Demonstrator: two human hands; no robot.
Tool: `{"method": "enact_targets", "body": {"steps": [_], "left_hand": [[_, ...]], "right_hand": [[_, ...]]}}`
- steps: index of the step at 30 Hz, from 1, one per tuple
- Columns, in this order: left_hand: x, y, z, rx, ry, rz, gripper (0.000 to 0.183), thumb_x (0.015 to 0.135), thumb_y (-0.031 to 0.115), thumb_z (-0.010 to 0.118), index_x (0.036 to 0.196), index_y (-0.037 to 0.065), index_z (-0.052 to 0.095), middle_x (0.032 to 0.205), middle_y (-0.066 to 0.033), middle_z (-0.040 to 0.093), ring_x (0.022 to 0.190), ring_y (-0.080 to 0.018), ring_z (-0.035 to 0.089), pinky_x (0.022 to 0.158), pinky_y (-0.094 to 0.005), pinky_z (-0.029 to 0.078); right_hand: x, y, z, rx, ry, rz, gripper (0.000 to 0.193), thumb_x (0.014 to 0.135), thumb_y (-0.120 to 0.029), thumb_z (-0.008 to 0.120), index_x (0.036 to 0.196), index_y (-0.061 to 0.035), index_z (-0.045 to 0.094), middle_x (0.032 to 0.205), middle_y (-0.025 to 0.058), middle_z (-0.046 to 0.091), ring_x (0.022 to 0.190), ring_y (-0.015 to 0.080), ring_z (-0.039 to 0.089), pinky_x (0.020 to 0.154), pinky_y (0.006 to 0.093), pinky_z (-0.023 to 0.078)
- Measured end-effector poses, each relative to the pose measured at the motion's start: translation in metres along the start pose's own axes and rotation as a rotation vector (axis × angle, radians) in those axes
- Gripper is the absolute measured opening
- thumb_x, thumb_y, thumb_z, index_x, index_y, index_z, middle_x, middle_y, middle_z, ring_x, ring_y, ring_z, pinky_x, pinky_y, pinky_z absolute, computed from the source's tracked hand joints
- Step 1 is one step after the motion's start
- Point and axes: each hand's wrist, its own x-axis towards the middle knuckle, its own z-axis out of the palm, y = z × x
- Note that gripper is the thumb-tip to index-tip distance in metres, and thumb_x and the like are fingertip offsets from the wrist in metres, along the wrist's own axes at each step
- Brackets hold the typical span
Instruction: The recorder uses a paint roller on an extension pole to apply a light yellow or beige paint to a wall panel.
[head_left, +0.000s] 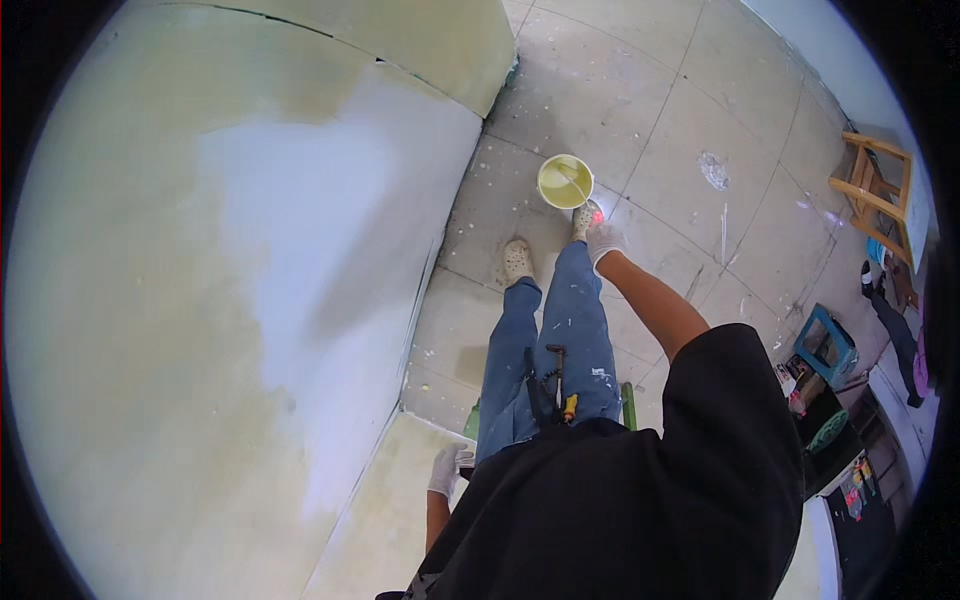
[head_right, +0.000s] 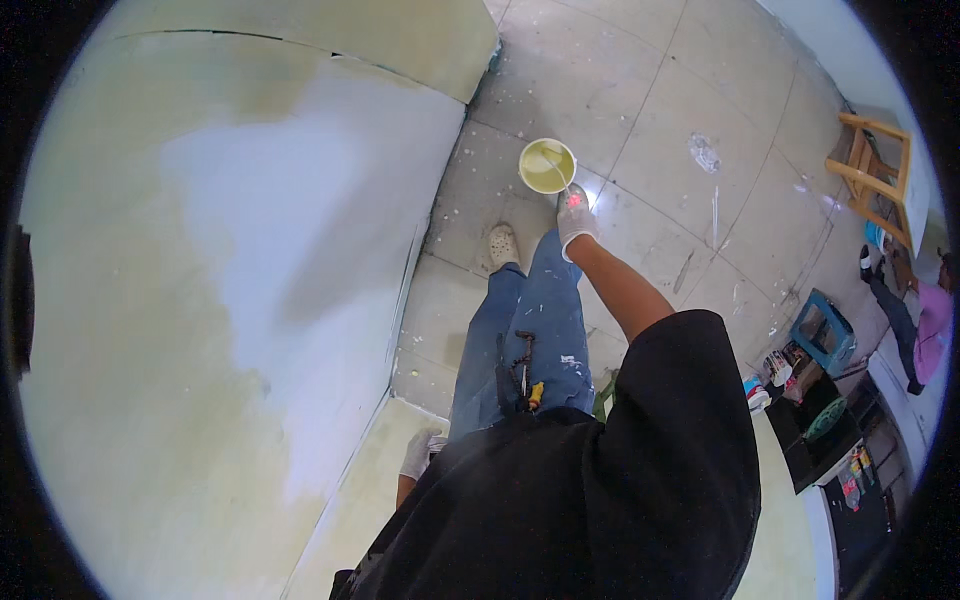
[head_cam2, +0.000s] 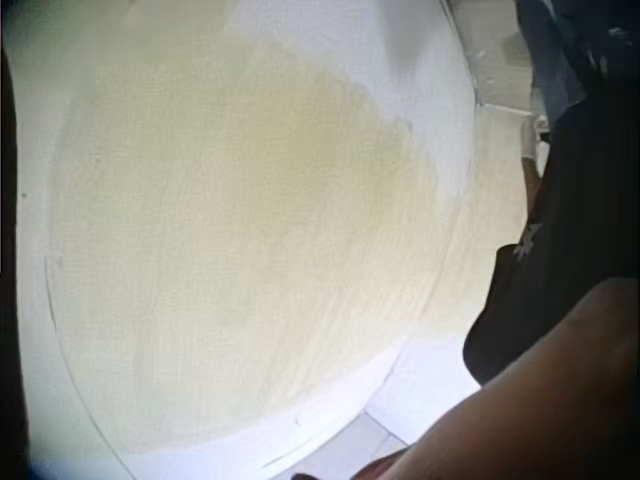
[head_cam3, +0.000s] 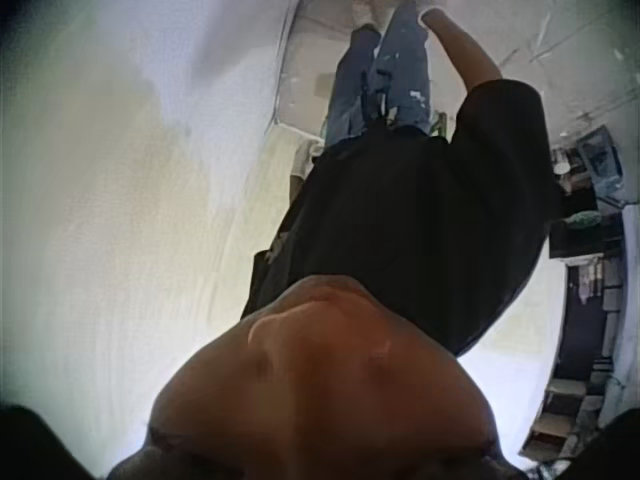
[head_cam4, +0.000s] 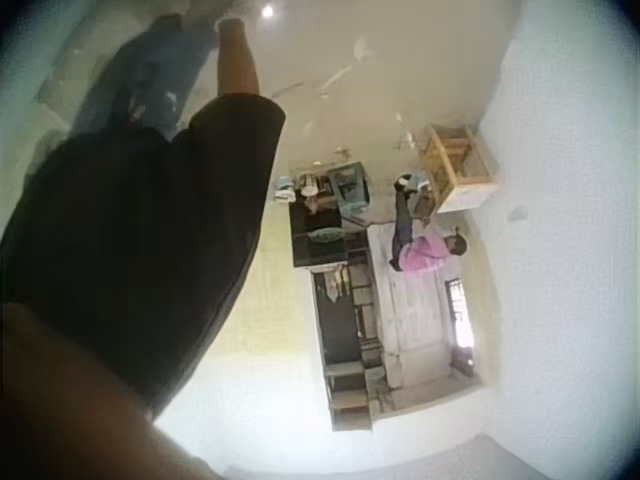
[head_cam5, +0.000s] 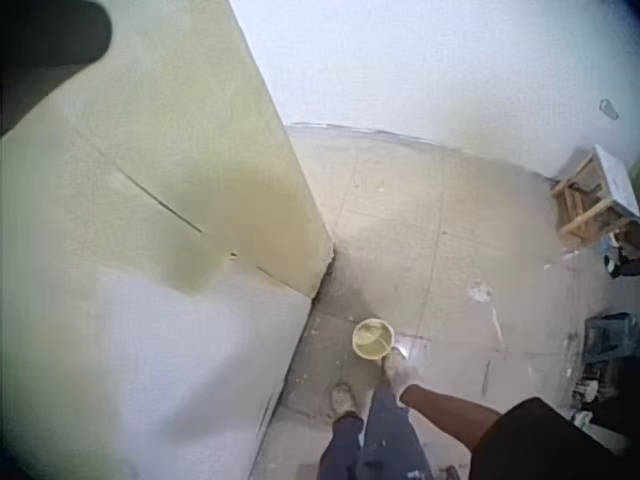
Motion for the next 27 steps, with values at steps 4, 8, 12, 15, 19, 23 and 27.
{"method": "enact_targets", "body": {"steps": [4,8,12,15,19,23,27], "left_hand": [[0.001,-0.004,0.005,0.038,-0.015,0.046,0.033,0.089,0.031,0.056,0.104,0.002,0.064,0.093,-0.0143,0.068,0.08,-0.0234,0.067,0.069,-0.0356,0.054],[0.0,-0.01,0.012,0.075,-0.03,0.109,0.031,0.09,0.03,0.055,0.104,0.004,0.065,0.091,-0.0119,0.067,0.081,-0.0221,0.067,0.072,-0.0347,0.053],[-0.015,-0.021,0.011,-0.018,0.014,0.048,0.027,0.09,0.027,0.054,0.101,0.004,0.066,0.09,-0.0099,0.067,0.081,-0.0208,0.066,0.073,-0.0334,0.053],[-0.015,-0.029,0.019,0.102,-0.029,0.233,0.026,0.091,0.025,0.054,0.099,0.004,0.067,0.091,-0.0095,0.067,0.082,-0.021,0.066,0.075,-0.0338,0.052],[0.015,-0.012,0.059,0.084,-0.139,0.143,0.028,0.091,0.026,0.053,0.1,0.003,0.067,0.093,-0.0103,0.066,0.086,-0.0206,0.065,0.079,-0.0343,0.051],[-0.009,-0.069,0.018,-0.123,0.033,0.003,0.028,0.092,0.024,0.053,0.101,0.001,0.065,0.095,-0.0096,0.066,0.088,-0.0199,0.064,0.08,-0.0344,0.05],[0.014,-0.065,0.054,-0.146,-0.086,0.002,0.028,0.095,0.026,0.052,0.102,0.002,0.064,0.095,-0.008,0.065,0.086,-0.0188,0.064,0.078,-0.0332,0.051]], "right_hand": [[0.005,0.006,0.018,0.356,-0.057,0.274,0.023,0.093,-0.019,0.052,0.101,-0.0063,0.069,0.102,0.018,0.07,0.096,0.0332,0.069,0.077,0.0436,0.056],[0.015,0.013,-0.008,0.547,-0.206,0.361,0.04,0.092,-0.031,0.049,0.122,-0.0086,0.061,0.122,0.0209,0.062,0.113,0.0372,0.061,0.093,0.0442,0.05],[0.019,-0.005,-0.041,0.674,-0.27,0.383,0.044,0.089,-0.035,0.056,0.121,-0.0064,0.061,0.123,0.0204,0.062,0.115,0.0353,0.06,0.092,0.0427,0.05],[0.05,0.021,0.011,0.785,-0.268,0.515,0.046,0.087,-0.039,0.06,0.113,-0.001,0.065,0.111,0.0226,0.066,0.104,0.0343,0.065,0.082,0.0429,0.052],[0.071,0.122,0.073,1.098,-0.181,0.698,0.029,0.091,-0.035,0.059,0.086,-0.0071,0.063,0.067,0.0103,0.058,0.054,0.0239,0.056,0.046,0.0393,0.043],[0.034,0.012,0.009,1.574,-0.646,0.659,0.026,0.093,-0.033,0.056,0.074,-0.0164,0.048,0.054,-0.0008,0.044,0.038,0.0125,0.037,0.033,0.0292,0.029],[0.04,0.078,0.019,1.642,-0.634,0.656,0.029,0.095,-0.038,0.053,0.076,-0.0164,0.048,0.052,-0.0024,0.043,0.036,0.0097,0.035,0.032,0.0263,0.028]]}}
